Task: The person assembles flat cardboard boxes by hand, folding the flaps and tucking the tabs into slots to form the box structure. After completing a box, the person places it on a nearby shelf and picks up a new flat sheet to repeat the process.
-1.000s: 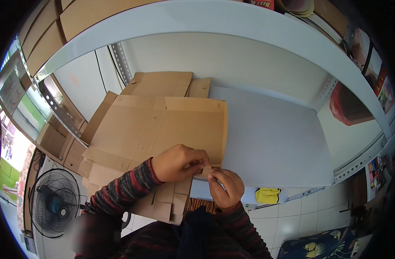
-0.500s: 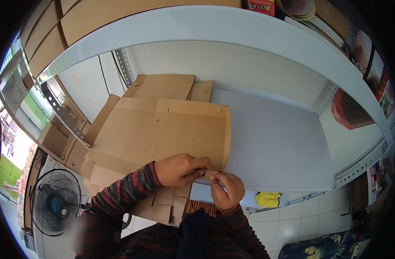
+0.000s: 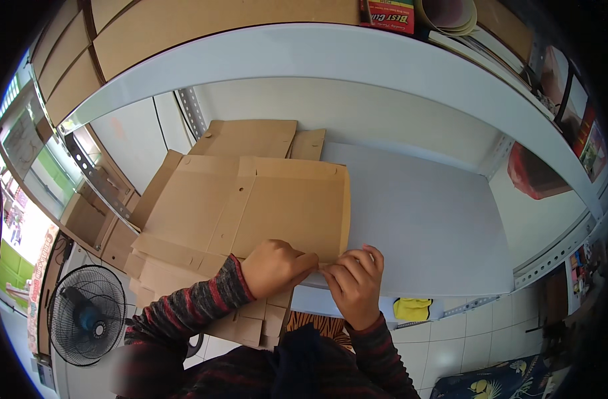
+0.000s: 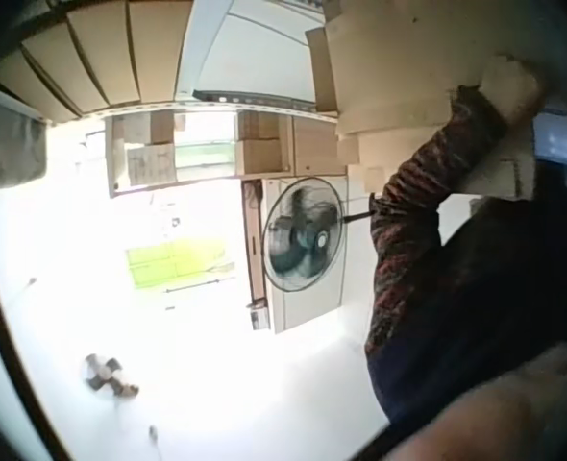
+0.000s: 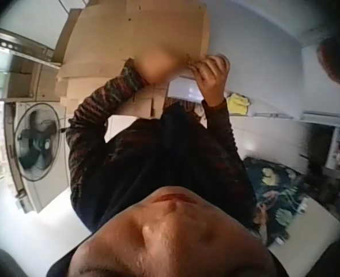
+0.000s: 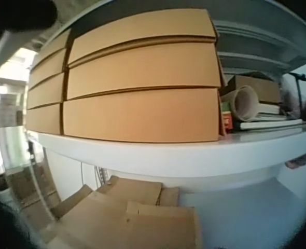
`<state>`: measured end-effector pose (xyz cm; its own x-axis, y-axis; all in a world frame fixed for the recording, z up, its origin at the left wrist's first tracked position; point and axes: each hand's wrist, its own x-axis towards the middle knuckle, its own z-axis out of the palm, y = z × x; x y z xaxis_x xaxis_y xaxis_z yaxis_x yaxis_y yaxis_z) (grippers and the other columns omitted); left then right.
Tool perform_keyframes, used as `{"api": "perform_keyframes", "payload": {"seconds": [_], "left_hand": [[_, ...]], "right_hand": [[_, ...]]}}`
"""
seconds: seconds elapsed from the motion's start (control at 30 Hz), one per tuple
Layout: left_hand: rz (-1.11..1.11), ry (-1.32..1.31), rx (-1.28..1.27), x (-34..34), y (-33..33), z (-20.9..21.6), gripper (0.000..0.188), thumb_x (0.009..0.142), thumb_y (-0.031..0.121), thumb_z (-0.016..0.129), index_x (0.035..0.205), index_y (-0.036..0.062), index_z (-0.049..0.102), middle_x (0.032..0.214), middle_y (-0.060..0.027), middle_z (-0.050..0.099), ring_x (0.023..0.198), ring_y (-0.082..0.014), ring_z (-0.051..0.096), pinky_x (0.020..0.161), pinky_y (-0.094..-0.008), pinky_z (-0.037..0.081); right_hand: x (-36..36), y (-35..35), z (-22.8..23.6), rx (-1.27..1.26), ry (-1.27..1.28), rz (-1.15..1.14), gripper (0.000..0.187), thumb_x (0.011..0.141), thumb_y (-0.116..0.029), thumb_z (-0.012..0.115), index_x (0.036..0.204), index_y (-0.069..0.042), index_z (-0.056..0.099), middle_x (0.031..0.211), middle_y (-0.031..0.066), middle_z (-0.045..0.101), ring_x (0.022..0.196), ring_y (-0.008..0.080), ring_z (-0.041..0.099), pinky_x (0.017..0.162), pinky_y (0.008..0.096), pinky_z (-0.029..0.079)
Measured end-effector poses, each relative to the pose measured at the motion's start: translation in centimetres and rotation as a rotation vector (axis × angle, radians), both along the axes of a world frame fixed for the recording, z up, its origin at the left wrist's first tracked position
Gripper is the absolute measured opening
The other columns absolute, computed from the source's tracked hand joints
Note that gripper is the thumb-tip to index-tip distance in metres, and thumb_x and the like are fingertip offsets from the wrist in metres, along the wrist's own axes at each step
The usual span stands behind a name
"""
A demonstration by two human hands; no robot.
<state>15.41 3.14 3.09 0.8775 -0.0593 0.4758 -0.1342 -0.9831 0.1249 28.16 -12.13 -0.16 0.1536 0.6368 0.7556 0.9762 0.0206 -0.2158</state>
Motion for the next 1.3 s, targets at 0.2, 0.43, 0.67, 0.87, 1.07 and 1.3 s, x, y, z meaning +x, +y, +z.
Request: {"api": "perform_keyframes", "payload": {"seconds": [0.2,0.43,0.67,0.87,1.07,1.3], "left_hand": [[-0.023,-0.065,-0.087,0.9,0.0,-1.5,0.010,0.081,0.012,0.065,0.086,0.0045,0.060,0.080,-0.0098,0.062,0.075,-0.0258,0.064,0.066,-0.0363,0.051],[0.030,0.159,-0.258,1.5,0.1,-0.9,0.014,0.081,0.015,0.065,0.088,0.0036,0.066,0.085,-0.0136,0.065,0.083,-0.0295,0.065,0.072,-0.0400,0.052],[-0.076,0.348,-0.436,3.0,2.7,-1.1,0.021,0.084,0.019,0.066,0.098,0.0031,0.066,0.093,-0.0154,0.066,0.091,-0.0335,0.063,0.080,-0.0417,0.049],[-0.035,0.117,-0.296,-0.5,2.4,1.6,0.029,0.085,0.015,0.066,0.111,0.0030,0.061,0.108,-0.0154,0.062,0.103,-0.0347,0.058,0.087,-0.0418,0.047],[0.234,0.169,-0.400,-10.3,7.7,3.0,0.037,0.081,0.012,0.071,0.115,0.0024,0.060,0.113,-0.0161,0.061,0.106,-0.0341,0.059,0.093,-0.0394,0.046],[0.534,0.290,-0.418,-15.7,7.5,-0.2,0.067,0.067,0.029,0.085,0.124,0.0068,0.057,0.134,-0.0142,0.051,0.128,-0.0352,0.044,0.109,-0.0507,0.031]], "right_hand": [[-0.5,0.6,0.1,-0.034,0.055,-0.061,0.008,0.077,-0.011,0.070,0.079,-0.006,0.065,0.084,0.0029,0.060,0.095,0.0239,0.055,0.102,0.0505,0.031],[0.0,0.9,0.6,-0.173,0.124,-0.004,0.008,0.080,-0.011,0.066,0.075,-0.007,0.062,0.081,0.0025,0.060,0.094,0.0229,0.054,0.109,0.0536,0.019],[1.2,1.5,0.9,-0.273,0.290,0.066,0.008,0.079,-0.009,0.067,0.074,-0.007,0.062,0.077,0.0032,0.060,0.092,0.0237,0.055,0.111,0.0537,0.015],[1.5,1.5,0.6,-0.162,0.224,0.100,0.005,0.079,-0.009,0.067,0.079,-0.008,0.062,0.081,0.0048,0.061,0.098,0.0241,0.056,0.113,0.0538,0.014],[4.2,2.2,2.1,-0.138,0.036,0.029,0.007,0.077,-0.006,0.066,0.080,-0.007,0.059,0.094,0.0068,0.060,0.104,0.0280,0.056,0.113,0.0553,0.017],[8.2,5.5,3.7,-0.239,-0.261,0.199,0.008,0.077,-0.004,0.063,0.082,-0.004,0.057,0.103,0.0105,0.059,0.107,0.0298,0.055,0.113,0.0577,0.021]]}}
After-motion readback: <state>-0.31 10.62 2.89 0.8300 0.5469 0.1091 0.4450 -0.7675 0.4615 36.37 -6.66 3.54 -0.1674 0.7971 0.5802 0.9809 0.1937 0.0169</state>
